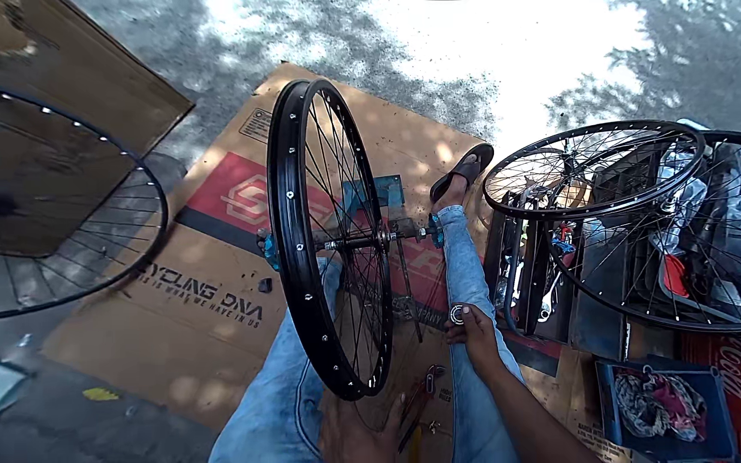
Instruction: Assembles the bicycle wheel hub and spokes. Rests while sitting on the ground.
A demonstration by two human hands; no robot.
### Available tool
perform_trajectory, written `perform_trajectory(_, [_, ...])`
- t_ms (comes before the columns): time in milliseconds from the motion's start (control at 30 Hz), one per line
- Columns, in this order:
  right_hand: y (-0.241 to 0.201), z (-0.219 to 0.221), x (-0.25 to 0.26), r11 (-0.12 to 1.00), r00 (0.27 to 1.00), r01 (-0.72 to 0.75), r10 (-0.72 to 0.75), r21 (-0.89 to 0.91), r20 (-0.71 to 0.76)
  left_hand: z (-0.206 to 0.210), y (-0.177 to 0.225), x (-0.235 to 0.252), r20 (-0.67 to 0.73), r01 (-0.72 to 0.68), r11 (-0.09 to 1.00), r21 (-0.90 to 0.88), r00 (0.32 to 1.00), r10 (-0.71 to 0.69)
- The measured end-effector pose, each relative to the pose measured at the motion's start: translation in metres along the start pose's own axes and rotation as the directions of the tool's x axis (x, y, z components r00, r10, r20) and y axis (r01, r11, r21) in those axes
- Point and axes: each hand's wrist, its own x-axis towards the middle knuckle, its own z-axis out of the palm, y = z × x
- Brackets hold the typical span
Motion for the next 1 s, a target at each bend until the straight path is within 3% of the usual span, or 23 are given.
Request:
perform_trajectory(67, [-0.001, 0.000, 0.001, 1.000, 1.000, 0.008, -0.008, 0.009, 0.005, -0.002, 0.003, -0.001, -0.007, 0.014, 0.997, -0.081, 1.000, -0.014])
perform_trajectory(167, [0.000, 0.000, 0.001, 1.000, 1.000, 0.012, -0.012, 0.012, 0.007, -0.011, 0.011, -0.003, -0.152, -0.125, 0.962, -0.244, 0.984, 0.089])
perform_trajectory(300, [-0.001, 0.001, 0.000, 1.000, 1.000, 0.012, -0.012, -0.006, 0.006, -0.004, 0.004, 0.004, -0.310, -0.232, 0.965, -0.125, 0.933, 0.184])
perform_trajectory(400, [-0.002, 0.000, 0.000, 1.000, 1.000, 0.006, -0.006, -0.011, 0.009, 0.009, -0.007, 0.001, -0.174, -0.138, 0.990, 0.030, 0.975, 0.142])
perform_trajectory(467, [-0.001, 0.000, 0.000, 1.000, 1.000, 0.000, 0.000, -0.008, 0.006, 0.009, -0.006, 0.002, 0.070, 0.041, 0.995, 0.093, 0.996, -0.048])
perform_trajectory(533, [0.000, 0.000, 0.000, 1.000, 1.000, -0.004, 0.004, -0.003, 0.004, 0.008, -0.002, 0.004, 0.167, 0.150, 0.985, 0.083, 0.973, -0.163])
perform_trajectory(800, [-0.002, 0.001, -0.001, 1.000, 1.000, -0.009, 0.009, -0.022, 0.006, -0.002, 0.006, -0.006, -0.148, -0.088, 0.967, -0.240, 0.988, 0.054])
perform_trajectory(1000, [-0.002, 0.001, -0.001, 1.000, 1.000, -0.012, 0.012, -0.015, 0.007, 0.002, 0.005, -0.008, -0.272, -0.183, 0.941, -0.285, 0.957, 0.103])
